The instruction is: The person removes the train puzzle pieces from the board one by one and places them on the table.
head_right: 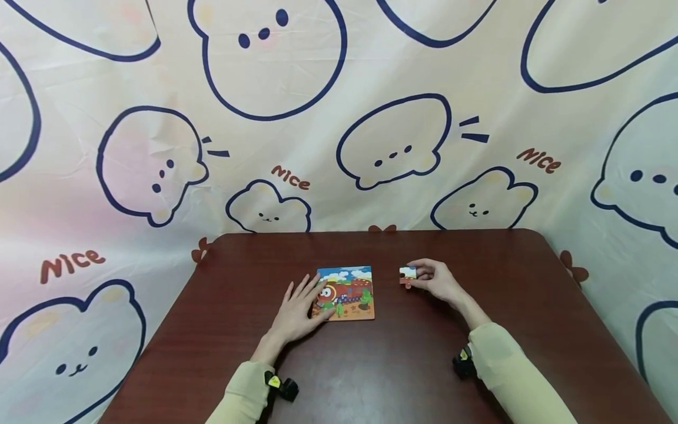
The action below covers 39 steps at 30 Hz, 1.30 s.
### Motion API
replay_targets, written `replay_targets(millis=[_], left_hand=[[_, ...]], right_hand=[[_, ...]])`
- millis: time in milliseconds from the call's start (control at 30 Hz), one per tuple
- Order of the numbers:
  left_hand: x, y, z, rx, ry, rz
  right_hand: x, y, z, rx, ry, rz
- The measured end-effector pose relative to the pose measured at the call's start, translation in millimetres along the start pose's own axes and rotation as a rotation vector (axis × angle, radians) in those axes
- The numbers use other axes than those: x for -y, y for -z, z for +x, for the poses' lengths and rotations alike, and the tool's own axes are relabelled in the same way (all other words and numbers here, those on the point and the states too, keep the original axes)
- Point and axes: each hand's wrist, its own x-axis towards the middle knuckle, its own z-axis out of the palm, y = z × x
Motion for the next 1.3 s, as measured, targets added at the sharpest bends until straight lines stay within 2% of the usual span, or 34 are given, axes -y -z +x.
replay_targets(millis=[333, 700, 967, 1300], left_hand=[[2.2, -0.7, -2.0, -0.001, 0.005, -0.006], [1.5, -0.1, -2.4, -0.001, 0.003, -0.015], [3.1, -0.6, -2.6, -0.005, -0.012, -0.029], [2.9, 1.5, -2.8, -0.021, -0.027, -0.034]], right_hand=[[-12, 15, -1, -0.027, 0.060, -0.140], [-15, 18, 1, -0.038, 0.080, -0.195], [-12, 20, -1, -0.056, 0.079, -0.325], [-11, 27, -1, -0.026, 0.088, -0.491]])
